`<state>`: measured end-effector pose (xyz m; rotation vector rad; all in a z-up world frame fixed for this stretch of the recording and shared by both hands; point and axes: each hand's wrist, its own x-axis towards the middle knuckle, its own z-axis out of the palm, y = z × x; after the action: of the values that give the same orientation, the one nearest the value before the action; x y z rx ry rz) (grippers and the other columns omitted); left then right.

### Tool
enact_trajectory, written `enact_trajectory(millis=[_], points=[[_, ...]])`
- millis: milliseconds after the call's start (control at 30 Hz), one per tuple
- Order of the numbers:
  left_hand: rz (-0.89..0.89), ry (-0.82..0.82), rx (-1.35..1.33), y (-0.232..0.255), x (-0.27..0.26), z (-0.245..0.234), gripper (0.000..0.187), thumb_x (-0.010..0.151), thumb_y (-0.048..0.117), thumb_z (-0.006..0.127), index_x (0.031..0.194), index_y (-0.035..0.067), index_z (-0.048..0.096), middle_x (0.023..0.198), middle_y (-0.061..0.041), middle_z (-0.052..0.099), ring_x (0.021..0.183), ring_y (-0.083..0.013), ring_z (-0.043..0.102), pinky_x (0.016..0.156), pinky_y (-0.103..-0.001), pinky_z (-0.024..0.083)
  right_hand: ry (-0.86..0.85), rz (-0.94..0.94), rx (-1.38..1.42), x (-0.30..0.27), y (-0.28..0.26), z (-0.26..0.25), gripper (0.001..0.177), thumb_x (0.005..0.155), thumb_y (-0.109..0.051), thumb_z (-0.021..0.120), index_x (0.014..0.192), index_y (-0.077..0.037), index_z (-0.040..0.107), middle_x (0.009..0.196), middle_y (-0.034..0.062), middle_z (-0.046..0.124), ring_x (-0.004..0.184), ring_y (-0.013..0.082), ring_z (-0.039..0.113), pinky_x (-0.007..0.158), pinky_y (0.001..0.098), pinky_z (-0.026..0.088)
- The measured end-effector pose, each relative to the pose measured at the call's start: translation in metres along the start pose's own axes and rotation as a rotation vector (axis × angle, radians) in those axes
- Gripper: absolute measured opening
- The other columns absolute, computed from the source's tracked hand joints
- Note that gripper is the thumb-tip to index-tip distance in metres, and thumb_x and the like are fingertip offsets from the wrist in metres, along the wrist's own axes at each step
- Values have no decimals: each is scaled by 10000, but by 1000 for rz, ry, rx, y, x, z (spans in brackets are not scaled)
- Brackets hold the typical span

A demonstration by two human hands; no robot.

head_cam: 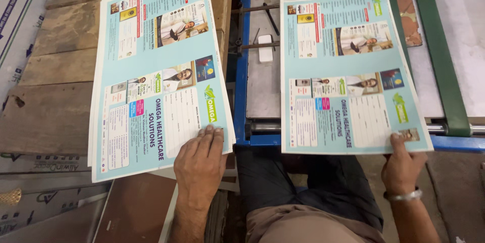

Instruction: The person stacks printed brochures on a wooden surface. They repeatedly pick up a brochure from a conveyor belt and place it onto a growing pile on the left side of the frame.

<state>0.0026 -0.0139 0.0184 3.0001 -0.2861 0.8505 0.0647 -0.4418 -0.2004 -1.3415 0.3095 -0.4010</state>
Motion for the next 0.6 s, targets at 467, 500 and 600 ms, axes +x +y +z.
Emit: enact_trajectory(millis=[467,500,600], points=[[30,-130,-297,-30,-2,-21,475,736,132,810,1195,35,730,1234,-131,722,1145,-280,660,990,-431,511,-238,473,58,28,-36,20,382,1095,-190,469,1365,78,492,1259,238,630,1108,325,683,928,426,583],[-57,-83,-297,-42,-4,-28,432,779,58,748,1210,56,722,1268,-116,720,1190,-270,668,1036,-417,518,-234,489,34,21,-40,21,404,1088,-190,468,1389,78,487,1262,243,634,1107,328,681,929,428,579],[-266,77,-331,-56,-8,-36,424,882,-44,627,1288,58,694,1307,-114,714,1236,-268,685,1090,-398,538,-269,553,18,-1,-52,37,465,1060,-187,476,1432,91,480,1289,261,631,1111,353,666,920,455,576]])
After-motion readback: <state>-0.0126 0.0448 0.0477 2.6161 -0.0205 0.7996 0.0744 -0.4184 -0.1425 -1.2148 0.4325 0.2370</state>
